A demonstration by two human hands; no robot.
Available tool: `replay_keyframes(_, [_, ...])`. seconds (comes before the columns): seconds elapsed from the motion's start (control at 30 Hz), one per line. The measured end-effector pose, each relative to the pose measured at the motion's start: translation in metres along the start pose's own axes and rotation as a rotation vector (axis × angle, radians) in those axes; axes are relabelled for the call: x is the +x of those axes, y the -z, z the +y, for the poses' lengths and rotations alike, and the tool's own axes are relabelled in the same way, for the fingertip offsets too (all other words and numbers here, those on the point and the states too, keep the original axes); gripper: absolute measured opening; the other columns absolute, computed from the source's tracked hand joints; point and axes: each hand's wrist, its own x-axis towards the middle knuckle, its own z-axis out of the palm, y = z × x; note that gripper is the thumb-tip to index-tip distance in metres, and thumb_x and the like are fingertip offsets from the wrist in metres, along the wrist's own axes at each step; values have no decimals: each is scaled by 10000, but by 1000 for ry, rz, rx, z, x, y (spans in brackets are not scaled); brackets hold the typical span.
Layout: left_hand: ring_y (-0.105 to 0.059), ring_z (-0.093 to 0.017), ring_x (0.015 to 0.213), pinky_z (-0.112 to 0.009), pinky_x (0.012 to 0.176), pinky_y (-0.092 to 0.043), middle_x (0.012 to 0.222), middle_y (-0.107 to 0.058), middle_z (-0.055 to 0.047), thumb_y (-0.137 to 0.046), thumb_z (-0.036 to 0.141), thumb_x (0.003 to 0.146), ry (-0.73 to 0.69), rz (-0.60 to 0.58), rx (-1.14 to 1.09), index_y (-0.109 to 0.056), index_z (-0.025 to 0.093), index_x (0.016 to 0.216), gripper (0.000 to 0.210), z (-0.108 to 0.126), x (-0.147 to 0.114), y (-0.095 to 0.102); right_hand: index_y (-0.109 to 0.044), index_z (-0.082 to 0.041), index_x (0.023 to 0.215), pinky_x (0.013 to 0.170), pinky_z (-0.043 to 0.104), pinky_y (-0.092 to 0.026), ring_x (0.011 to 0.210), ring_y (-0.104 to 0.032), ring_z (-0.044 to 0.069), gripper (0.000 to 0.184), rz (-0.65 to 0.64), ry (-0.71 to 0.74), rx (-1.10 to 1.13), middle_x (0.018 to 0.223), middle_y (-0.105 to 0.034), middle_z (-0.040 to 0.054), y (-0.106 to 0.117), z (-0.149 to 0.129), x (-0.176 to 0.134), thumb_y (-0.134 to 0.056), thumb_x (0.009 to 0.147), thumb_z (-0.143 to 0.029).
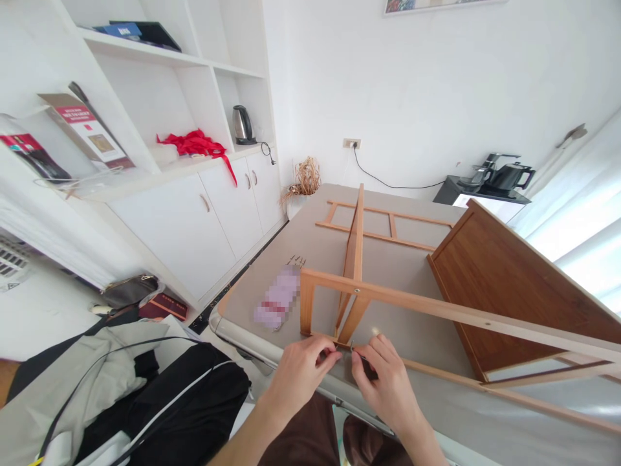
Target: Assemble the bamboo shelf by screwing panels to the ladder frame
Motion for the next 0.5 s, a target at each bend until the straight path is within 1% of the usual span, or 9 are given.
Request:
replay_keyframes(0.17, [-660, -122, 682, -218, 643, -462, 809, -703, 26, -628, 296, 919, -30, 11, 32, -611, 224, 869, 90, -3, -1, 0, -554, -206, 794, 669, 331, -361, 717, -433, 176, 145, -7, -9, -2, 730, -470, 13, 0, 0, 0, -517, 928, -166])
replay_keyframes(0.37, [-657, -130, 650, -230, 595, -434, 794, -695, 18, -610, 297, 932, -101, 36, 174, -596, 219, 875, 98, -4, -2, -1, -537, -210, 766, 649, 325, -364, 703, -437, 171, 167, 5, -2, -14, 720, -483, 14, 1, -2, 2, -511, 925, -163])
replay_keyframes(0.5, [-659, -133, 652, -242, 604, -439, 820, -695, 19, -594, 316, 942, -114, 15, 234, -587, 223, 887, 109, -5, -4, -2, -573, -217, 792, 649, 332, -383, 699, -442, 174, 146, -2, -1, -3, 717, -488, 16, 2, -2, 3, -515, 917, -170])
